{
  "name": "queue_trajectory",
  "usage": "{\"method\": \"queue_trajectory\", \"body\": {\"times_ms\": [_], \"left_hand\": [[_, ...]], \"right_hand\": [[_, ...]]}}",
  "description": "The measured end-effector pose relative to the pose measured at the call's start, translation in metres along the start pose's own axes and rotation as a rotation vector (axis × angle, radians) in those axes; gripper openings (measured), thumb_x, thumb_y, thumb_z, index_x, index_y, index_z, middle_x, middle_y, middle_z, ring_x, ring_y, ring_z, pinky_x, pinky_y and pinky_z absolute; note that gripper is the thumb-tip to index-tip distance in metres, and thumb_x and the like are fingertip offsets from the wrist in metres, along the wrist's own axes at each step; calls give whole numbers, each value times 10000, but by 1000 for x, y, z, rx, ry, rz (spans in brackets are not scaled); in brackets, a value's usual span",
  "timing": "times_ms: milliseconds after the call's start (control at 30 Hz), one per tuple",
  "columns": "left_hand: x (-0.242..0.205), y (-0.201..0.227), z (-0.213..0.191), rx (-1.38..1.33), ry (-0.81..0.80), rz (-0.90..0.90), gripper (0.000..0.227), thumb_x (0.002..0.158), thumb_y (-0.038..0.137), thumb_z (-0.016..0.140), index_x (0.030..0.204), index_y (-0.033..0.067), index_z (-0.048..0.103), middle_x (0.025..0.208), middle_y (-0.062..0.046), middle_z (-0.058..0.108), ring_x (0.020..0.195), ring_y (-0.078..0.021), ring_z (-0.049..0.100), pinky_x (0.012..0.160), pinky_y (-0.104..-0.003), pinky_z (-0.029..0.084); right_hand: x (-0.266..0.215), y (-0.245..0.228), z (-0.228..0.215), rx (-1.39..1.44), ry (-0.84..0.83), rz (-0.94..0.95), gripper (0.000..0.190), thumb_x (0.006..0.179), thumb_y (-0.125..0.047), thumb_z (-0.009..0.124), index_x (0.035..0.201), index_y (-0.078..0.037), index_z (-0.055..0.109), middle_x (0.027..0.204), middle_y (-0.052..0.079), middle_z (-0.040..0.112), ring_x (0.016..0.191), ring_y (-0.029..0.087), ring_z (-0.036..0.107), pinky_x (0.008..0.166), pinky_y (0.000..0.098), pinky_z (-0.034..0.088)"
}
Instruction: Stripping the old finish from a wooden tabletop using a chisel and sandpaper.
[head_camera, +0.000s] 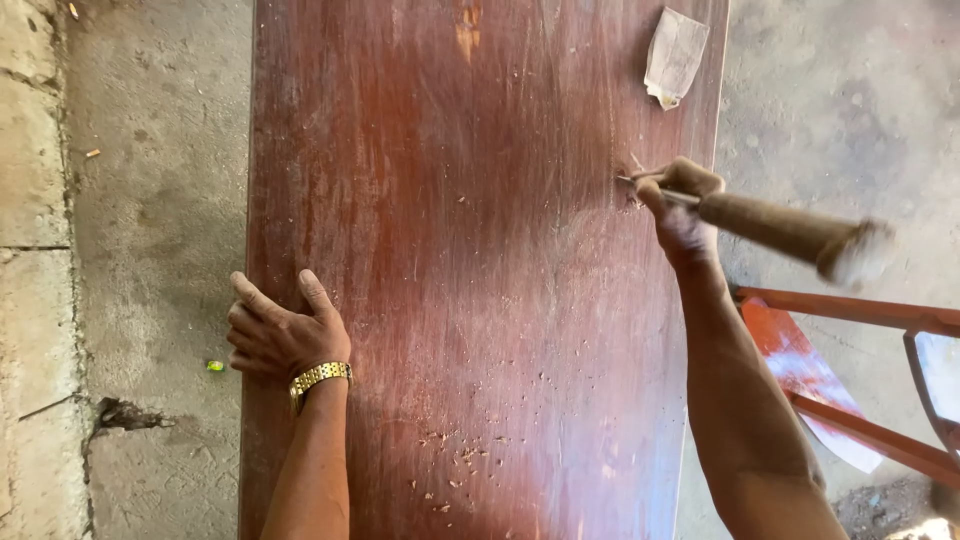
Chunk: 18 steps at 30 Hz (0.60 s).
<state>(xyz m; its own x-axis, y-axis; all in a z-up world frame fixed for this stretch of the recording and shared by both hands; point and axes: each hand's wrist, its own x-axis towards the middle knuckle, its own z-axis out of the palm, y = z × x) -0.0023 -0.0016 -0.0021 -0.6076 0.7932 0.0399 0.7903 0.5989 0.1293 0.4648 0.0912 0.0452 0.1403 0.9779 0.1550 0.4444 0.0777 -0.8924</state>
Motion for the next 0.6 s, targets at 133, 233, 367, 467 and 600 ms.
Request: {"method": "queue_trajectory", "body": {"times_ms": [133,233,367,467,600], "left_hand": [[-2,4,-7,-38,-1,-10,869,1034,770,387,1613,122,374,1334,-181,538,1182,-377,491,954,-557,349],[1,6,0,-40,11,-25,861,1026,770,399,1600,129,379,1331,-175,539,1168,-369,494,956,-555,349],[0,7,-8,-19,0,-25,873,1033,777,359,1617,127,366,1348,-183,534,1189,-378,491,953,-556,353],[-3,4,-4,-25,-20,-9,894,1032,792,334,1622,121,358,1361,-187,531,1179,-377,491,972,-563,349],[0,-4,10,-3,30,9,893,1043,801,323,1626,125,371,1350,-182,534,1193,-359,497,1010,-592,328]], "right_hand": [[-6,4,-2,5,-40,7,189,952,-182,748,854,-39,674,936,136,758,855,170,732,782,326,629],[-3,-2,-8,170,-74,26,188,967,-177,752,857,-56,659,921,136,757,886,169,767,835,346,658],[5,1,1,28,59,40,159,991,-163,768,910,-47,696,927,130,747,835,151,737,815,345,659],[3,5,1,59,61,-52,196,1007,-165,780,897,-41,676,925,134,751,848,155,736,824,351,651],[2,13,-1,-89,48,-8,186,968,-153,783,867,-31,686,883,140,743,767,134,674,708,326,583]]}}
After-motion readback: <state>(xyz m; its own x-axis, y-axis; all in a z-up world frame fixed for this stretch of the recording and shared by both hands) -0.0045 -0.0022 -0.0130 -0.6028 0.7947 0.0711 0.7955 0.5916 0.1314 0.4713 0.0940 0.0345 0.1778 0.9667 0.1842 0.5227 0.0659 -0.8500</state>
